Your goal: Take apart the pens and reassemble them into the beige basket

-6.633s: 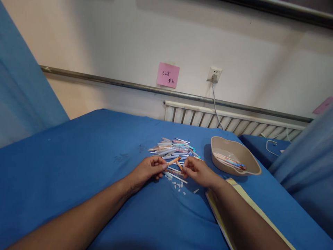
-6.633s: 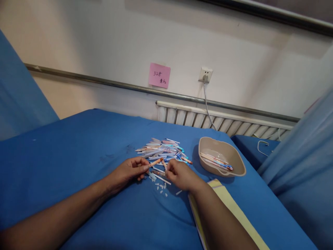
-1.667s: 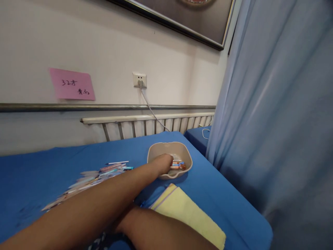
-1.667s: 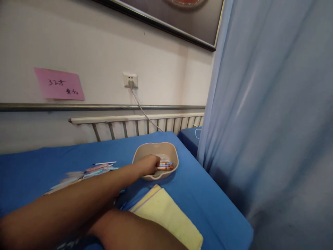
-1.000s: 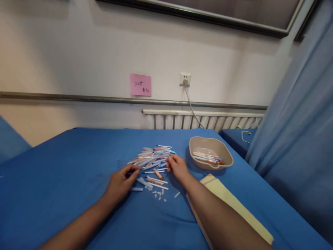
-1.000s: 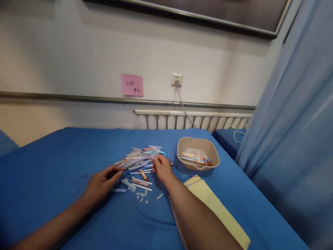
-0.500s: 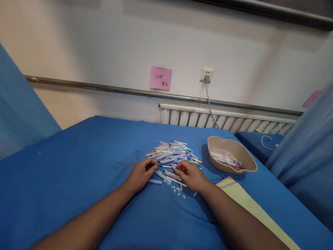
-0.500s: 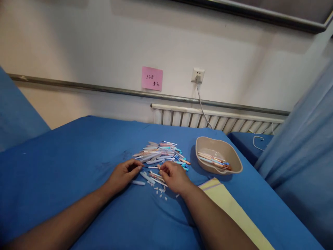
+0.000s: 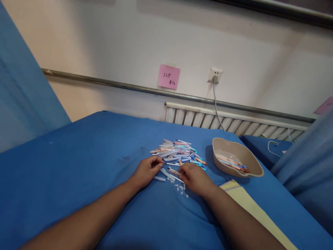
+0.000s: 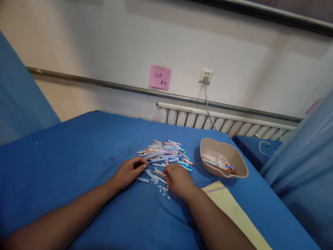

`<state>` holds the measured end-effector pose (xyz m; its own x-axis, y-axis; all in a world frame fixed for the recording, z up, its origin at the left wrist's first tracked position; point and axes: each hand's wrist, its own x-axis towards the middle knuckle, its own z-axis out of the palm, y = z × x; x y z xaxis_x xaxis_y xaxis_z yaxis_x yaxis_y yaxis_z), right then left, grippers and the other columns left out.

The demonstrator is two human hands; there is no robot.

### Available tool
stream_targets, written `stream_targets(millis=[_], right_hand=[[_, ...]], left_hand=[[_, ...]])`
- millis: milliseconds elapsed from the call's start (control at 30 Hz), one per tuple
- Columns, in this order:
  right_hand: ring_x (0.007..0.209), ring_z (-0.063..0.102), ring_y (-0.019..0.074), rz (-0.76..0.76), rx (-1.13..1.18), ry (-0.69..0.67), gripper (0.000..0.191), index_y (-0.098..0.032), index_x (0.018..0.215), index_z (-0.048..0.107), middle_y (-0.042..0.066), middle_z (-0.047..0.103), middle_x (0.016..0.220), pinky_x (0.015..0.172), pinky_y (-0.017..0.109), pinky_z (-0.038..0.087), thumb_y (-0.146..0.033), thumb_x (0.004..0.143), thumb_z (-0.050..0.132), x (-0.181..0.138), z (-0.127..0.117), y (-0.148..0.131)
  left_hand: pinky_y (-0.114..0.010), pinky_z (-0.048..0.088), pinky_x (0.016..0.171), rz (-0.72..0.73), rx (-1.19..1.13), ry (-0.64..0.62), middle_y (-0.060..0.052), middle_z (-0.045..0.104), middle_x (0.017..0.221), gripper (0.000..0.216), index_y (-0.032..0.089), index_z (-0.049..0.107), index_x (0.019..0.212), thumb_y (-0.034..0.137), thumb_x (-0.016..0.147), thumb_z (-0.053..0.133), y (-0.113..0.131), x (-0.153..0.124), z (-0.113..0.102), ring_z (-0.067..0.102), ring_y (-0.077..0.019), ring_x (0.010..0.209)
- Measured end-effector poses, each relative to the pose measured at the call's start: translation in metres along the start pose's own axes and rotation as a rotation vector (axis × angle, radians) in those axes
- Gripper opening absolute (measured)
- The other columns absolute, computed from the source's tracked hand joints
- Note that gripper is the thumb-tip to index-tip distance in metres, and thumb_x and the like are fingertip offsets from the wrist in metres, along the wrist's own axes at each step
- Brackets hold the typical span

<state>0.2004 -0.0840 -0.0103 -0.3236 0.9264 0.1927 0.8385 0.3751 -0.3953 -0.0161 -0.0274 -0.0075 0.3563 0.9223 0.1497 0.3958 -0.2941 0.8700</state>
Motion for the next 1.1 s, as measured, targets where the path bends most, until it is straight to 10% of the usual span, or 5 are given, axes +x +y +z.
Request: stream_targets(millis=[733,1100], right_hand=[[0.067,0.056,0.0143,0.203,0.538,0.125,0.02,-0.019,0.096,0.056,0.001,0.062,0.077,0.06,0.024,0.042,-0.032,0.084,0.047,0.009,0.018,0.03],[0.067,0.056,0.0149,0.293,0.096,0.159,0.018,-0.019,0.099,0.054,0.002,0.063,0.079,0.06,0.024,0.036,-0.025,0.083,0.049,0.005,0.002,0.029]], left_hand=[[-0.022,0.041,0.057,0.0,-0.025,-0.042,0.001,0.057,0.066,0.023,0.015,0.061,0.076,0.037,0.074,0.055,-0.001,-0.001,0.002,0.05,-0.0131,0.061],[-0.023,0.041,0.058,0.037,0.016,-0.037,0.001,0.06,0.069,0.022,0.017,0.063,0.079,0.036,0.076,0.054,-0.006,0.0,-0.001,0.053,-0.0141,0.063]])
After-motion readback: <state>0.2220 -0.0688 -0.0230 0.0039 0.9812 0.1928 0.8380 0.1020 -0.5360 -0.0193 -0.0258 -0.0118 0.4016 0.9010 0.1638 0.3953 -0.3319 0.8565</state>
